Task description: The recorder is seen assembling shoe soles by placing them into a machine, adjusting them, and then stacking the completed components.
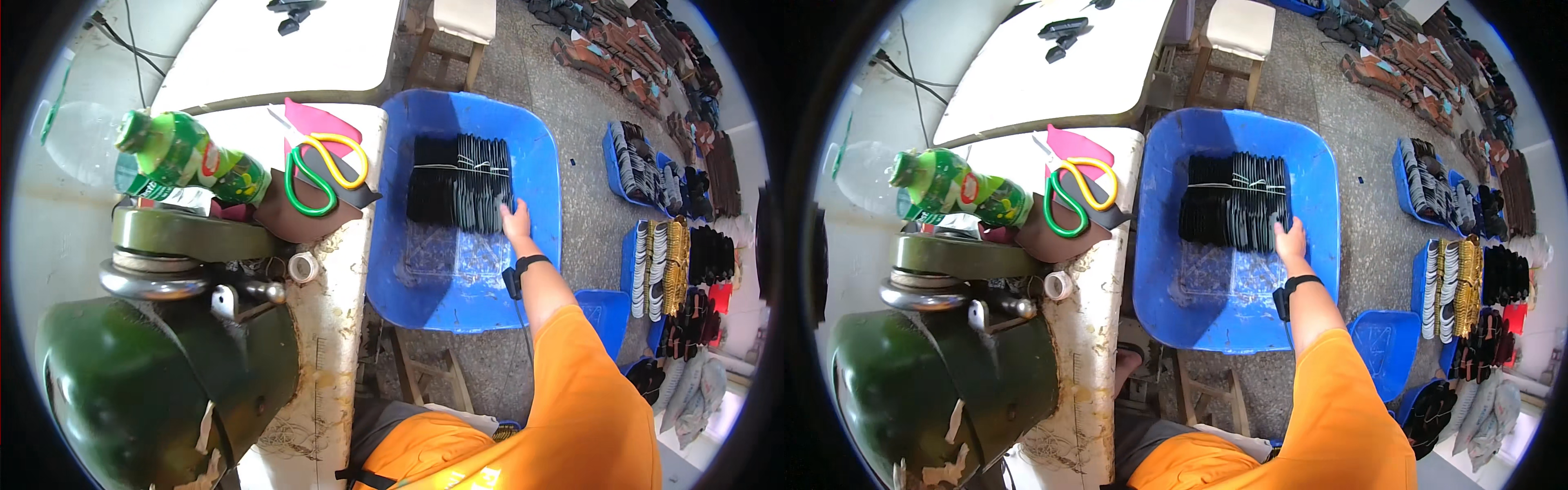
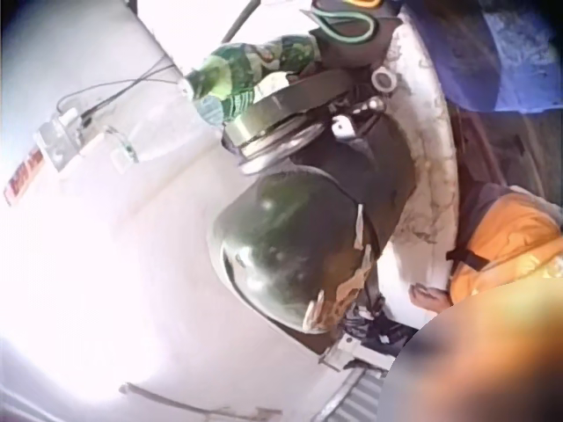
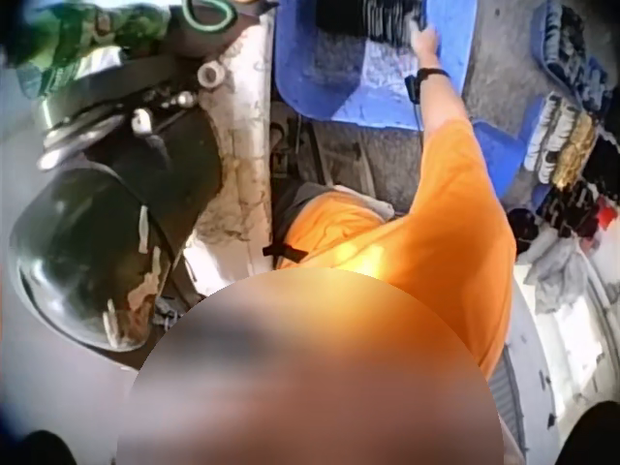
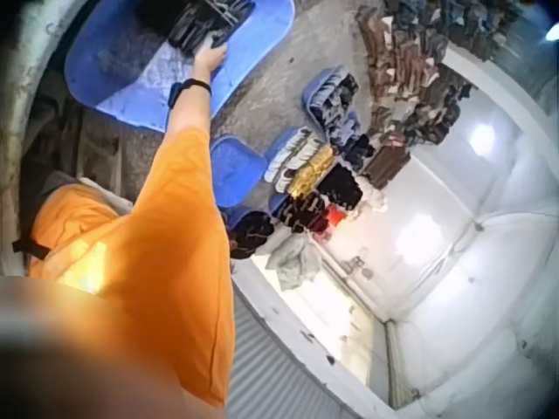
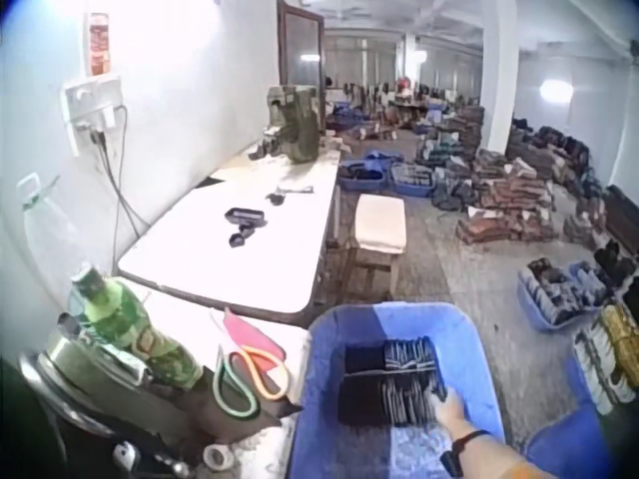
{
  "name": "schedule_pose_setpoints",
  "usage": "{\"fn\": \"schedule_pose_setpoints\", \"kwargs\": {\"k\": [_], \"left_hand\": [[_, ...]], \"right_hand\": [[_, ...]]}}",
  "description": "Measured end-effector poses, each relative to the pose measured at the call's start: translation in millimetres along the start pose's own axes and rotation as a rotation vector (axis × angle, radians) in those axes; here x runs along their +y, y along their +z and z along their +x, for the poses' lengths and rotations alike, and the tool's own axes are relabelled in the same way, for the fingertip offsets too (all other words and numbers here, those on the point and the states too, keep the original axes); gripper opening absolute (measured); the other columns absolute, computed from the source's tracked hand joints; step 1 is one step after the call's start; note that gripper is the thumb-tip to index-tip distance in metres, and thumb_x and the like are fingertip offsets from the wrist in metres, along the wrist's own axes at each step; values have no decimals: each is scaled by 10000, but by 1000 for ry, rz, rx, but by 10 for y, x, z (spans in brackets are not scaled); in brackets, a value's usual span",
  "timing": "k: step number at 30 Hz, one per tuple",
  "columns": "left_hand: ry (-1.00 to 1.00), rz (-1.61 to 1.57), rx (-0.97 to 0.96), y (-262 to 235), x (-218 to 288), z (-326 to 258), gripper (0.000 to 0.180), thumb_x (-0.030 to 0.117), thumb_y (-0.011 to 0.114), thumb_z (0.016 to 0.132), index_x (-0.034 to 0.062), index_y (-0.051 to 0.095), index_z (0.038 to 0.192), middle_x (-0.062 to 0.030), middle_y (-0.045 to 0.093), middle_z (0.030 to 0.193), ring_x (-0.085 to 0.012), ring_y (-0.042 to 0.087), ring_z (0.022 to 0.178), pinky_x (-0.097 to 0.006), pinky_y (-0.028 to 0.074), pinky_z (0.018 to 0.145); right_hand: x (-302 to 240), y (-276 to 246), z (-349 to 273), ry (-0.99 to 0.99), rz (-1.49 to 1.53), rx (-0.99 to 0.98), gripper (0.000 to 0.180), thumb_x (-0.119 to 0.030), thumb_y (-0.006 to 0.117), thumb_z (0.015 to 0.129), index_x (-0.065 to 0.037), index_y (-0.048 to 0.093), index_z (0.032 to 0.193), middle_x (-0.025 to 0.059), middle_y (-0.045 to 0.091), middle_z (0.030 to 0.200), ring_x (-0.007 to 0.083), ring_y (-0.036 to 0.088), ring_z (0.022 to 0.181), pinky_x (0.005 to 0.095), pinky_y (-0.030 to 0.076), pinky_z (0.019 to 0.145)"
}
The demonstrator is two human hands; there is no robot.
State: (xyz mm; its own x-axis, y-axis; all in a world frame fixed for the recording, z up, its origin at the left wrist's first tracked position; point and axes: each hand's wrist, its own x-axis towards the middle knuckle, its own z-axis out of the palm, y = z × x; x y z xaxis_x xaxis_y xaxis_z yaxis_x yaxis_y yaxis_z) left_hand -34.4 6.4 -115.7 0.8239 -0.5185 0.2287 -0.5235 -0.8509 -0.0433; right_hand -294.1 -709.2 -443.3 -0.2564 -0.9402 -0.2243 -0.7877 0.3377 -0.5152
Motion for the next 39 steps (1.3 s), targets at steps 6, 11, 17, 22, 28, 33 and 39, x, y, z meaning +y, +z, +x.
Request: {"fn": "schedule_pose_setpoints", "kwargs": {"k": [6, 11, 17, 22, 28, 33, 39], "left_hand": [[-95, -44, -34, 119, 27, 29, 410, 236, 415, 1068, -110, 559, 1234, -307, 564, 1234, -485, 539, 1130, -571, 437, 1000], [-51, 5, -9, 88, -58, 6, 403, 236, 414, 1073, -100, 556, 1244, -299, 565, 1225, -480, 540, 1120, -562, 441, 992], [-32, -22, -9, 147, -50, -9, 397, 236, 415, 1079, -95, 558, 1244, -294, 566, 1215, -476, 540, 1109, -555, 443, 993], [-70, -25, -4, 94, 37, 36, 383, 227, 424, 1077, -91, 561, 1241, -293, 568, 1211, -473, 542, 1107, -554, 444, 994], [-51, -2, 8, 136, 64, 50, 388, 235, 418, 1075, -79, 567, 1247, -281, 576, 1209, -465, 545, 1108, -554, 446, 987], [-61, -40, 32, 91, 72, 61, 468, 330, 407, 1073, -71, 573, 1249, -275, 578, 1215, -463, 539, 1119, -559, 429, 1001], [-105, -62, 2, 97, 32, 46, 479, 341, 409, 1066, -68, 569, 1256, -277, 572, 1228, -463, 536, 1126, -559, 423, 1009]], "right_hand": [[604, 132, 539, -111, 215, -104, 691, -501, 592, 978, 17, 498, 1425, 246, 609, 1357, 363, 561, 1289, 420, 412, 1099], [-5, -72, 42, -114, -54, -228, 1073, -584, 717, 854, 70, 238, 1556, 325, 413, 1524, 430, 428, 1414, 440, 345, 1173], [177, -87, 1, -178, -103, -169, 1006, -477, 692, 910, 78, 172, 1568, 354, 352, 1544, 448, 376, 1439, 437, 316, 1193], [424, -211, 160, -282, -154, -116, 823, -389, 637, 966, 69, 267, 1541, 348, 478, 1446, 464, 486, 1340, 441, 390, 1134], [685, -519, 390, -246, -131, -158, 735, -343, 612, 991, 54, 302, 1526, 338, 567, 1353, 472, 556, 1260, 475, 445, 1071], [431, -229, 166, -226, -279, -36, 956, -405, 748, 881, 64, 240, 1540, 353, 574, 1337, 482, 575, 1237, 463, 464, 1059], [191, -346, 4, -60, -257, -131, 869, -278, 856, 743, 71, 416, 1406, 301, 683, 1152, 445, 661, 1099, 466, 524, 971]]}}
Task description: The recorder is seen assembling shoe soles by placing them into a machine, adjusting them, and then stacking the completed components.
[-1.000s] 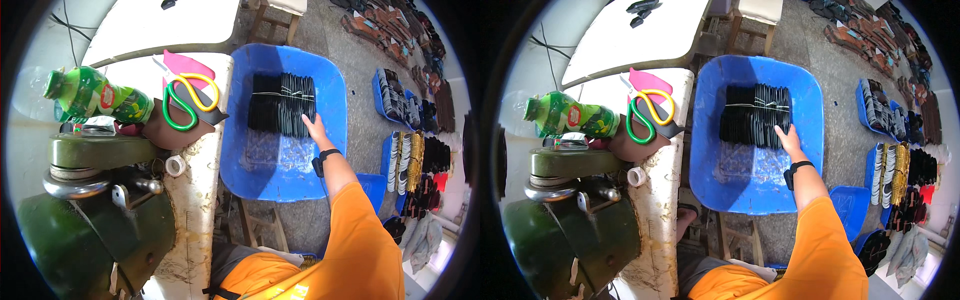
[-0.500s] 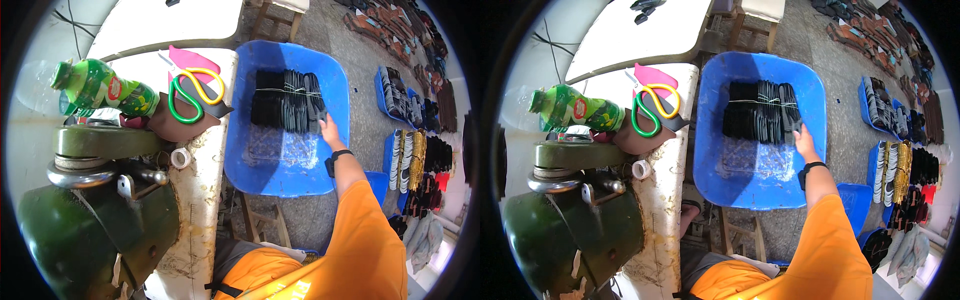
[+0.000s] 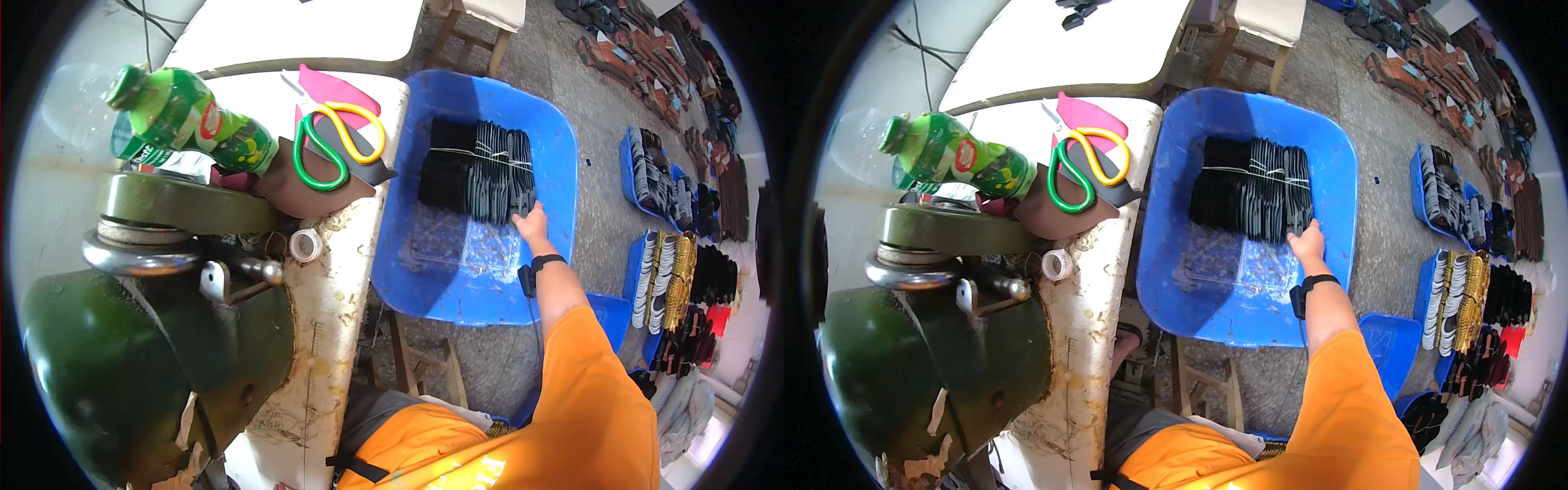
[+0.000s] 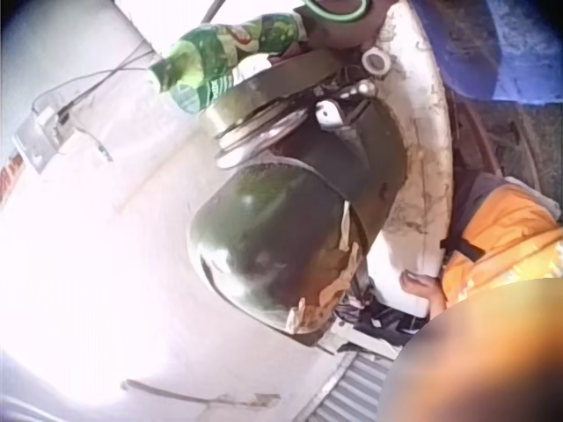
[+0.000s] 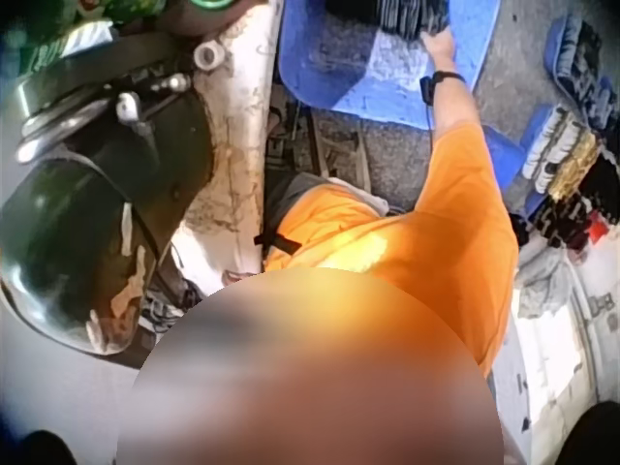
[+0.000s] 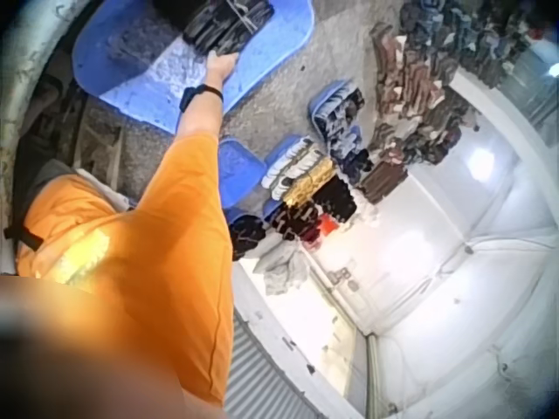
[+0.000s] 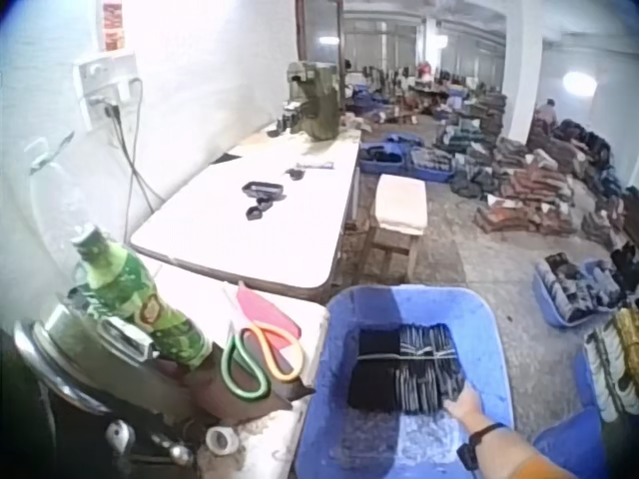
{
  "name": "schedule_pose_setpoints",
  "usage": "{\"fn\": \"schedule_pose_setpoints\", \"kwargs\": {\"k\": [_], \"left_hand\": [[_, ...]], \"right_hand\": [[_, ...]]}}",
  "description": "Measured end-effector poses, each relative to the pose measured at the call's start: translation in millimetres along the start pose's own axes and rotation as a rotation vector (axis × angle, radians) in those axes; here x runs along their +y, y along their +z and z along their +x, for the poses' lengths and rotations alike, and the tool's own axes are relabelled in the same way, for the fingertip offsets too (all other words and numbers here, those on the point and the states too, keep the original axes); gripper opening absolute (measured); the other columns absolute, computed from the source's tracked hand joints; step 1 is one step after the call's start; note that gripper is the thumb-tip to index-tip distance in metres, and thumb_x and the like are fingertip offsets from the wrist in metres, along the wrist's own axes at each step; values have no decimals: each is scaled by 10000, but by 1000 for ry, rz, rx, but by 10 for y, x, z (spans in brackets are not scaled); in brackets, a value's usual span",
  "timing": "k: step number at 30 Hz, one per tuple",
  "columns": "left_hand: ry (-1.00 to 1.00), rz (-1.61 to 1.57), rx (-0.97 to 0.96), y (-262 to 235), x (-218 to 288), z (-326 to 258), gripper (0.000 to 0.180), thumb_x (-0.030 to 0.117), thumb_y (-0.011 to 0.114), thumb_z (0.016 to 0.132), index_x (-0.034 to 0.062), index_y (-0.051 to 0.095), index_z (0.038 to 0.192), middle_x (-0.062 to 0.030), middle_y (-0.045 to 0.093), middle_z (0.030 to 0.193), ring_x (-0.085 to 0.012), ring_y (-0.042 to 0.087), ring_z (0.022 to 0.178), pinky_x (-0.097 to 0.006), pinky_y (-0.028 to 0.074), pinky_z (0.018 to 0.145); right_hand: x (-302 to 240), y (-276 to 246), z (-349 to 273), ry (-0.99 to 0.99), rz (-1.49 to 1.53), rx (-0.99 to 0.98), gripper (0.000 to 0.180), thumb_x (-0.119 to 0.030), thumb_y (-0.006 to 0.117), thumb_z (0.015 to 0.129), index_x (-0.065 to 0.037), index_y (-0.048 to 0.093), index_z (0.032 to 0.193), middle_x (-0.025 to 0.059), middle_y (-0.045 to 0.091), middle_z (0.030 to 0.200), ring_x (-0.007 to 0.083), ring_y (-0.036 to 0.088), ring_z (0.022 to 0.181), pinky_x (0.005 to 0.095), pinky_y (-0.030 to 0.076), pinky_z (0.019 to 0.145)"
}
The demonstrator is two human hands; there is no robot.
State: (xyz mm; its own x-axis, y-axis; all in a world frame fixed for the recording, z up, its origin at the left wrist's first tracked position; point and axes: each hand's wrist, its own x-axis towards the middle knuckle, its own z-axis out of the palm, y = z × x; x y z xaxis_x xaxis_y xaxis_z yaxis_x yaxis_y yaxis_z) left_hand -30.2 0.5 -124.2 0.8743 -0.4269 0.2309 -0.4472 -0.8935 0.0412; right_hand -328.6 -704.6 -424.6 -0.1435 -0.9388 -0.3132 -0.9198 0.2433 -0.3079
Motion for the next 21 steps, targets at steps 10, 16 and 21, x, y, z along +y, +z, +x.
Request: {"fn": "schedule_pose_setpoints", "kwargs": {"k": [10, 16, 21], "left_hand": [[39, -35, 108, -64, 181, 163, 240, 70, 505, 1006, -57, 595, 1188, -251, 592, 1156, -451, 557, 1044, -533, 468, 931], [-74, -290, 65, -177, -35, 140, 197, 106, 567, 988, -33, 649, 1101, -236, 606, 1161, -428, 572, 1077, -517, 484, 944], [472, -600, -257, -479, 360, 557, 212, 33, 709, 863, 24, 692, 1074, -176, 666, 1177, -424, 616, 1090, -528, 500, 967]], "right_hand": [[359, -1078, -702, 80, 104, -361, 486, -261, 842, 655, 27, 719, 1026, 170, 757, 969, 333, 735, 862, 442, 583, 781], [-199, -2312, -1733, 345, 147, -758, 501, -225, 819, 744, -53, 679, 1193, 115, 726, 1108, 269, 693, 984, 454, 578, 772], [-274, -2681, -2833, 59, 346, -1084, 517, -84, 852, 719, 23, 697, 1201, 114, 735, 1118, 222, 690, 1027, 374, 548, 918]]}}
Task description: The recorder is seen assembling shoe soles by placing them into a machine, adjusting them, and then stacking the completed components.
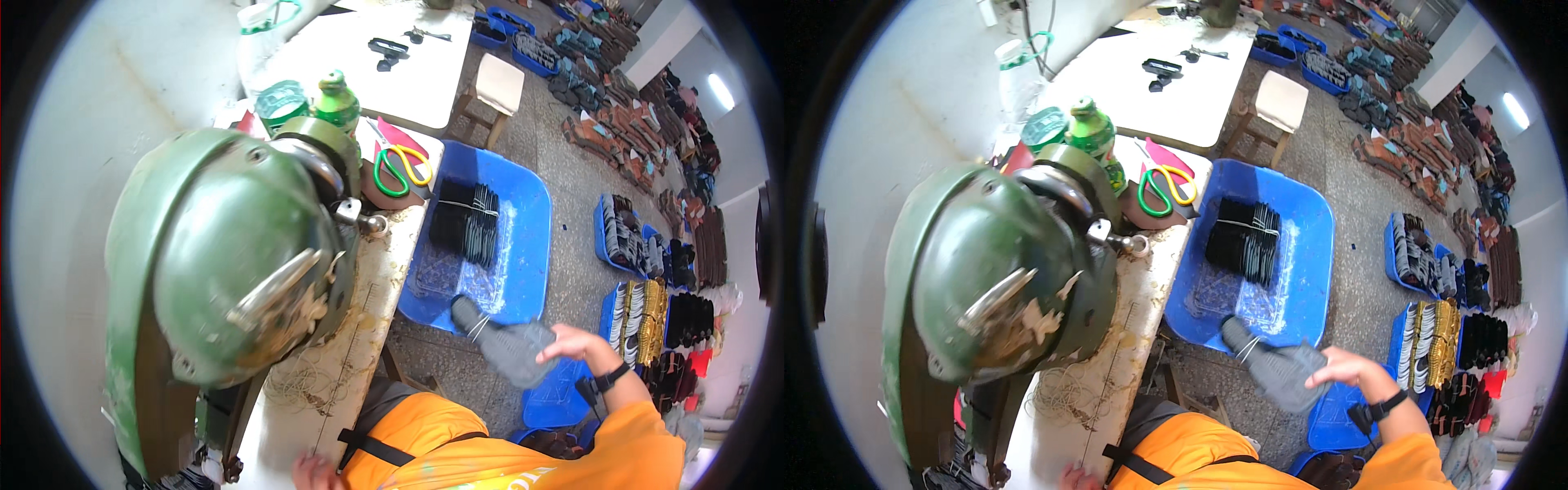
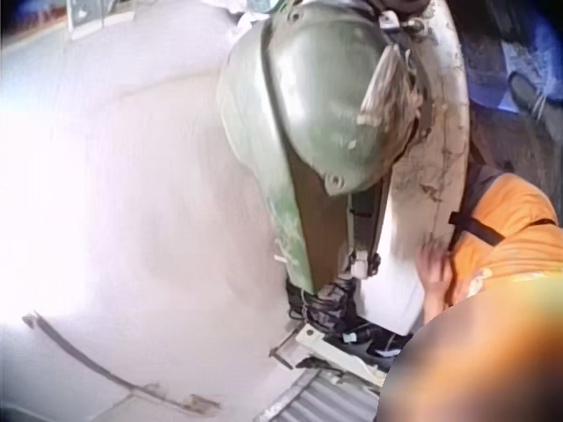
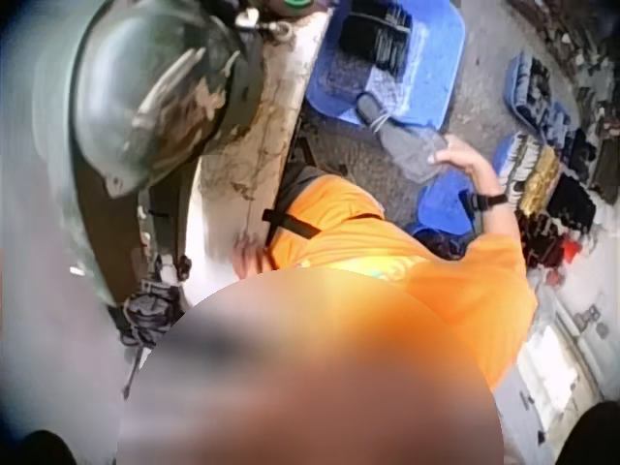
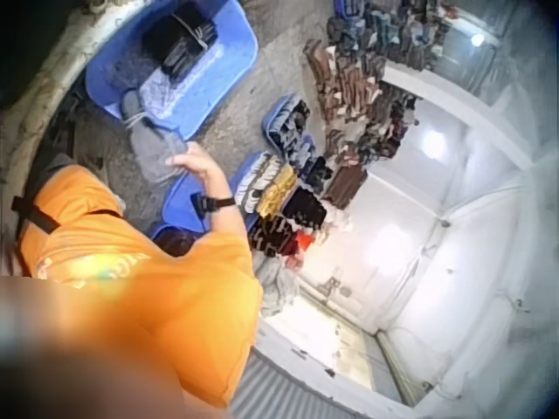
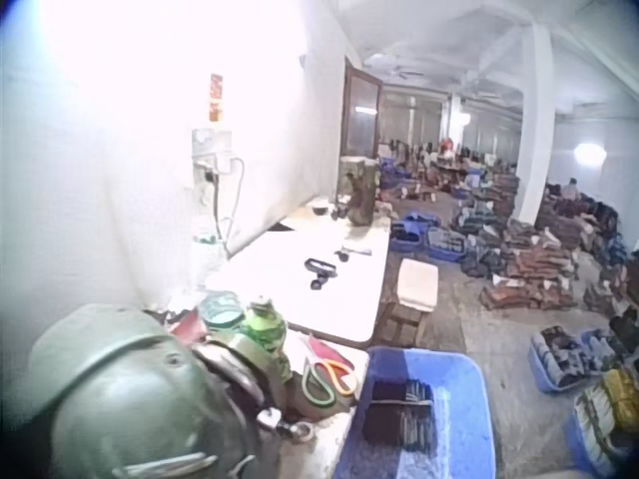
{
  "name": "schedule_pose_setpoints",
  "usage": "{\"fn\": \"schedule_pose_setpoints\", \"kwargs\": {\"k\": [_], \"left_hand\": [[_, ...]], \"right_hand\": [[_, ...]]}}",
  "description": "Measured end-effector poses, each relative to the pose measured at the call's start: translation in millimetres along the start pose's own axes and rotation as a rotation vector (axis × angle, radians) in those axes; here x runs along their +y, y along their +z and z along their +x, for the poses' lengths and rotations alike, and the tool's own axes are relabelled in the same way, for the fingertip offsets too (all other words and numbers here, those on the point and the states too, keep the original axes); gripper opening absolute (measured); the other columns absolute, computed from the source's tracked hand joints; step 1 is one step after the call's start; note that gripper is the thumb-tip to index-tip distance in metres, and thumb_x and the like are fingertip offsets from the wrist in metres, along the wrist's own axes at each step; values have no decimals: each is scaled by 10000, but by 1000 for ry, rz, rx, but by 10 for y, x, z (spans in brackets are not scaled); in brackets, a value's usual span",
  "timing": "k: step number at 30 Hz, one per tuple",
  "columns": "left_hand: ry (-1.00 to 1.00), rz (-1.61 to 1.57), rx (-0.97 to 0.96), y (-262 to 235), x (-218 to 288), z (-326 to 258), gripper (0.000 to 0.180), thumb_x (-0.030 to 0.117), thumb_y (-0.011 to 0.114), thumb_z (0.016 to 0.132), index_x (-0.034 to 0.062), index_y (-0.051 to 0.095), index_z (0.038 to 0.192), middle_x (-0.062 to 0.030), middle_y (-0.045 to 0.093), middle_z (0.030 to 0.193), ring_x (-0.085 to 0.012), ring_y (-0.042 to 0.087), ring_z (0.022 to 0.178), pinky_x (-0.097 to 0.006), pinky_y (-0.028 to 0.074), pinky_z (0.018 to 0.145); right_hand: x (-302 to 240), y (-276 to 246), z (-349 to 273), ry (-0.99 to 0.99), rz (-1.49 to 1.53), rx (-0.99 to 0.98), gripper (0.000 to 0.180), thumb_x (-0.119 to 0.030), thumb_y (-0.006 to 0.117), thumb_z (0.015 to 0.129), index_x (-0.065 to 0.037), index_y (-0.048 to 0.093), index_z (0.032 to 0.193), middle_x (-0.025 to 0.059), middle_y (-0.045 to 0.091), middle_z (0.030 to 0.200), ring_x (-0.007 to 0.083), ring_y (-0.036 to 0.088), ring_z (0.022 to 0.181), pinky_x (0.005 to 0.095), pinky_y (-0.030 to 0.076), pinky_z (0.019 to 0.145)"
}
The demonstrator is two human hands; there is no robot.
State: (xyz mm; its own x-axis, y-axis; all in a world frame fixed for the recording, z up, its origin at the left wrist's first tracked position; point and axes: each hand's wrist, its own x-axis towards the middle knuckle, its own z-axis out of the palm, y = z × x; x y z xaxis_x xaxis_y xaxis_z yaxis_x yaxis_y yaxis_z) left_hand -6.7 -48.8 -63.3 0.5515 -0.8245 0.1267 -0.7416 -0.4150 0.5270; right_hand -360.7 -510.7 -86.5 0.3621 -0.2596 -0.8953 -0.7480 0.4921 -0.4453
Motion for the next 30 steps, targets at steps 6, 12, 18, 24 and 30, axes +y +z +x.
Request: {"fn": "schedule_pose_setpoints", "kwargs": {"k": [6, 12, 18, 24, 30], "left_hand": [[455, 193, 89, -135, 598, 263, 256, 320, 694, 936, 294, 670, 1189, -123, 599, 1376, -421, 480, 1311, -685, 342, 1083], [424, 68, 497, -480, 358, 344, 243, 182, 576, 941, 53, 577, 1147, -205, 655, 1204, -398, 657, 1045, -550, 519, 887], [-246, -555, 519, -389, 210, -744, 499, 189, 782, 790, -12, 598, 1208, -163, 695, 1135, -308, 690, 1006, -407, 557, 863], [-519, -1196, 884, -501, 492, -985, 753, 199, 762, 845, 9, 355, 1450, -115, 587, 1284, -210, 587, 1152, -368, 462, 1007], [-401, -1521, 1117, -411, 337, -1024, 833, 567, 684, 919, 54, 336, 1475, -130, 527, 1384, -248, 564, 1250, -412, 483, 1055]], "right_hand": [[-939, 1054, -514, -243, -469, -629, 623, -237, 870, 763, 42, 630, 1266, 79, 718, 1131, 149, 624, 1070, 323, 517, 935], [-1233, 2063, -487, -359, 0, -1355, 934, -554, 790, 820, 132, 492, 1380, 159, 577, 1399, 231, 538, 1254, 387, 423, 1083], [-1448, 3476, -376, -1115, -405, -1080, 470, -283, 750, 841, 46, 679, 1169, 202, 660, 1152, 324, 632, 1045, 405, 471, 953], [-1472, 4465, -679, -1302, -517, -1128, 485, -159, 669, 875, 42, 620, 1314, 240, 573, 1344, 354, 552, 1247, 438, 417, 1075], [-1205, 4850, -618, -1292, -660, -1127, 556, -70, 628, 903, 31, 501, 1434, 246, 577, 1390, 367, 555, 1322, 444, 415, 1112]]}}
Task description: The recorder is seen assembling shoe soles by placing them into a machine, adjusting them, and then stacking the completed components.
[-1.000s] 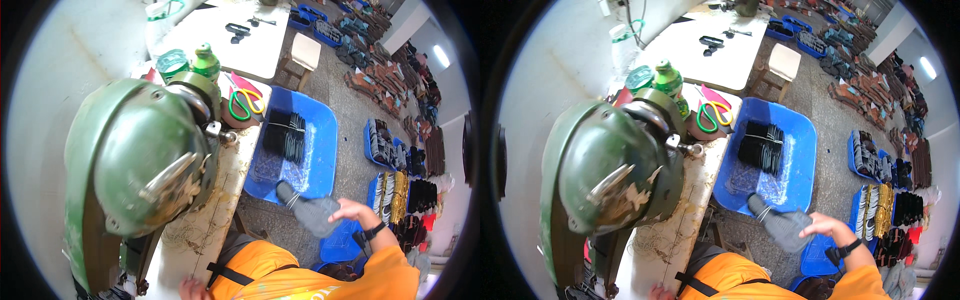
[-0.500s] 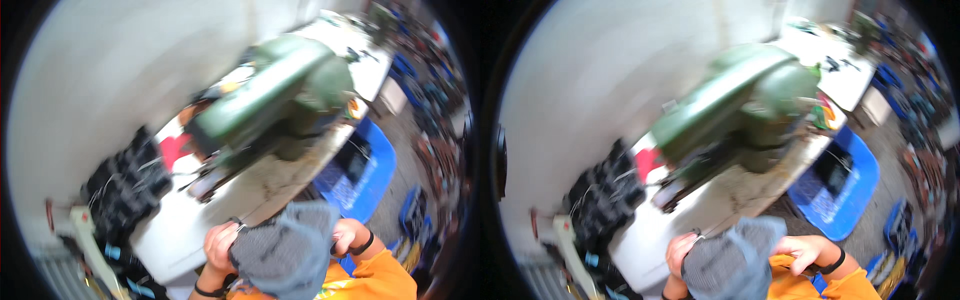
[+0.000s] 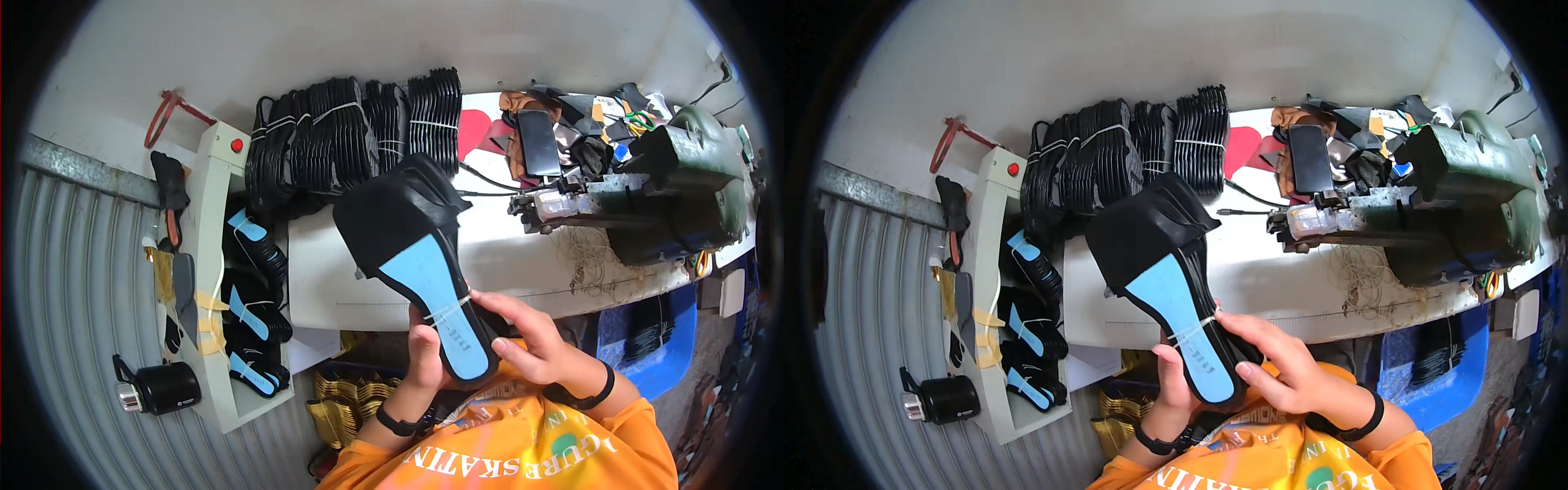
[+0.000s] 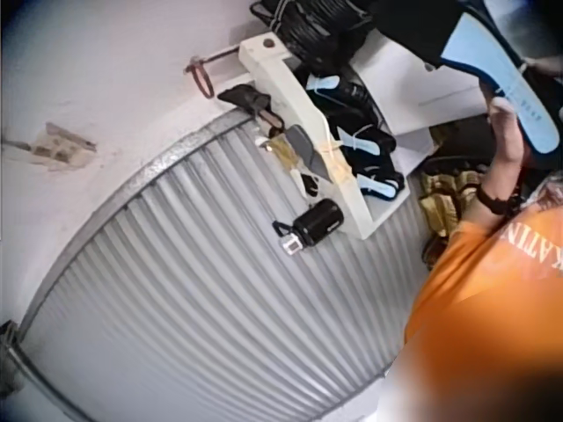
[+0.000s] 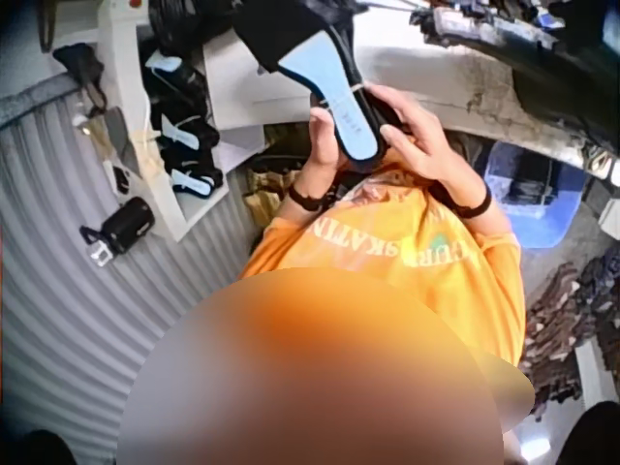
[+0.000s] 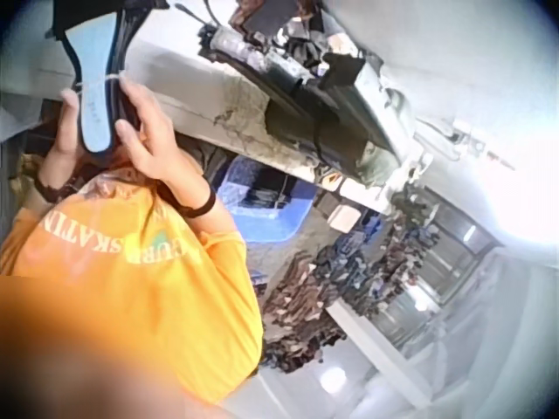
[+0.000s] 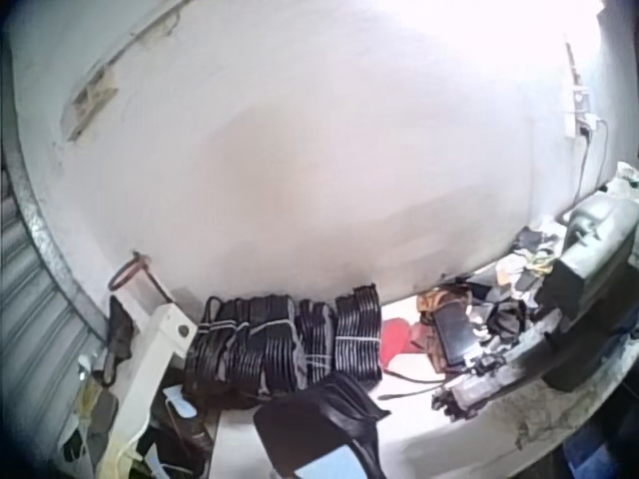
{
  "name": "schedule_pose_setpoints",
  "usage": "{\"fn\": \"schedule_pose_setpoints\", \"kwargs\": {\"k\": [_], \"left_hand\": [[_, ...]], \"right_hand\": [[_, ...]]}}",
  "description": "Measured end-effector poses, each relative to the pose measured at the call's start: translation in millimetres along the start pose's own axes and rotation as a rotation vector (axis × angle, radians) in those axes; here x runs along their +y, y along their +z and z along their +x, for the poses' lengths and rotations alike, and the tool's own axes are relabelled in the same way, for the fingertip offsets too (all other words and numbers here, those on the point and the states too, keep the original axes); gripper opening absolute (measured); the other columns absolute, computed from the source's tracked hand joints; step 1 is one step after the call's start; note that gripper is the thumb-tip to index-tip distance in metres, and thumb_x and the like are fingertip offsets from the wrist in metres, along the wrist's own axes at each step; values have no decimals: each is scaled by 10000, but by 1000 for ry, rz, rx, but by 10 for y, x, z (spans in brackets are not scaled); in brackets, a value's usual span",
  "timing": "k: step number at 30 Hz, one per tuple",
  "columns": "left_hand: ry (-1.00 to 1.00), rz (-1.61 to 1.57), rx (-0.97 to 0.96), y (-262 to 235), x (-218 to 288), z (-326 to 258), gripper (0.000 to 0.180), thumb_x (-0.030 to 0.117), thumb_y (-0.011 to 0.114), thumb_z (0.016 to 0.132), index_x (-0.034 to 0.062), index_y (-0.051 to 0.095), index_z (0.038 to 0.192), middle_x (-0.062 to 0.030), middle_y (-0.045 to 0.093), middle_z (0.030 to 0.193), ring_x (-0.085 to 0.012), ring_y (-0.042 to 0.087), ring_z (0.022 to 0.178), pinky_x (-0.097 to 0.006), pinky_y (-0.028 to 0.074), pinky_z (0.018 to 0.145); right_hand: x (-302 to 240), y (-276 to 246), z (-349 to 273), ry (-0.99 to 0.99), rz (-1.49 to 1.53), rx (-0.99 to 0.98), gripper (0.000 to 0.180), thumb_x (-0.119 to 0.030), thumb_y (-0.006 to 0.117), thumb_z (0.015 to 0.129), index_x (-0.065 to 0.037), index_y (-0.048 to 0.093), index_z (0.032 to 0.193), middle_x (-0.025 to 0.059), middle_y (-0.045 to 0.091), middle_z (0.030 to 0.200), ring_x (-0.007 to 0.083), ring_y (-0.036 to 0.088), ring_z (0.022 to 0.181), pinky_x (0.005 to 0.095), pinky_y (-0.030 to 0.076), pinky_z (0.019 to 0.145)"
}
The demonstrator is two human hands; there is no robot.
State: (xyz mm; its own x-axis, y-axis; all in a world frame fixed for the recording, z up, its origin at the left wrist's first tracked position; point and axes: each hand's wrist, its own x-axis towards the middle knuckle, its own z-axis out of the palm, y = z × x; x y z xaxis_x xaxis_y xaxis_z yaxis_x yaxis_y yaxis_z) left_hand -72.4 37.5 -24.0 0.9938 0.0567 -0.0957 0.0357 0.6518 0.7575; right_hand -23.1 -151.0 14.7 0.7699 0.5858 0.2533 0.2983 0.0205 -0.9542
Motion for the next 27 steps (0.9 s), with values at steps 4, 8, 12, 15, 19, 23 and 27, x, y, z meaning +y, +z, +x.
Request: {"fn": "schedule_pose_setpoints", "kwargs": {"k": [4, 8, 12, 15, 19, 23, 27], "left_hand": [[-99, -119, -48, -274, -144, -44, 903, 741, 538, 882, 92, 347, 1481, -116, 512, 1411, -270, 561, 1274, -438, 498, 1059], [-84, -111, -115, -103, -16, 40, 919, 770, 492, 882, 94, 332, 1485, -114, 489, 1422, -309, 546, 1296, -478, 500, 1060], [-27, -21, -123, -150, -70, 15, 908, 771, 473, 895, 95, 309, 1478, -110, 497, 1383, -279, 568, 1247, -450, 513, 1028], [3, 17, -107, -167, -78, 7, 904, 770, 466, 904, 84, 299, 1467, -115, 522, 1336, -252, 591, 1189, -419, 528, 987], [31, 53, -99, -168, -68, -1, 876, 738, 479, 930, 62, 298, 1457, -133, 565, 1265, -243, 617, 1139, -397, 548, 948], [8, -44, -180, -174, -52, 15, 840, 694, 508, 949, 56, 297, 1453, -147, 576, 1246, -243, 627, 1121, -386, 553, 936], [-2, 63, -76, -192, -78, -24, 822, 698, 449, 973, 30, 340, 1439, -158, 588, 1271, -250, 657, 1112, -374, 563, 923]], "right_hand": [[49, 99, 68, 52, 77, 59, 640, -30, 643, 862, 30, 451, 1470, 208, 604, 1377, 326, 609, 1231, 420, 463, 1059], [41, 55, 160, 25, -52, -8, 712, -60, 654, 797, 23, 457, 1476, 205, 574, 1413, 314, 621, 1124, 407, 485, 999], [152, 46, 101, -11, -40, -13, 693, -73, 650, 771, 21, 496, 1440, 203, 558, 1415, 306, 616, 1079, 396, 487, 973], [161, 56, 85, 19, 5, -1, 644, -73, 646, 759, 22, 539, 1386, 196, 568, 1364, 293, 600, 1042, 387, 490, 941], [172, 83, 162, 52, 112, 6, 608, -68, 649, 723, 10, 547, 1317, 140, 582, 1201, 237, 567, 975, 347, 488, 881], [170, 172, 161, 192, 326, 52, 541, -38, 637, 707, -21, 526, 1237, 65, 512, 1047, 156, 504, 899, 286, 451, 788], [164, 194, 188, 292, 393, 37, 422, -23, 626, 722, -40, 511, 1128, 26, 453, 959, 116, 449, 833, 263, 396, 709]]}}
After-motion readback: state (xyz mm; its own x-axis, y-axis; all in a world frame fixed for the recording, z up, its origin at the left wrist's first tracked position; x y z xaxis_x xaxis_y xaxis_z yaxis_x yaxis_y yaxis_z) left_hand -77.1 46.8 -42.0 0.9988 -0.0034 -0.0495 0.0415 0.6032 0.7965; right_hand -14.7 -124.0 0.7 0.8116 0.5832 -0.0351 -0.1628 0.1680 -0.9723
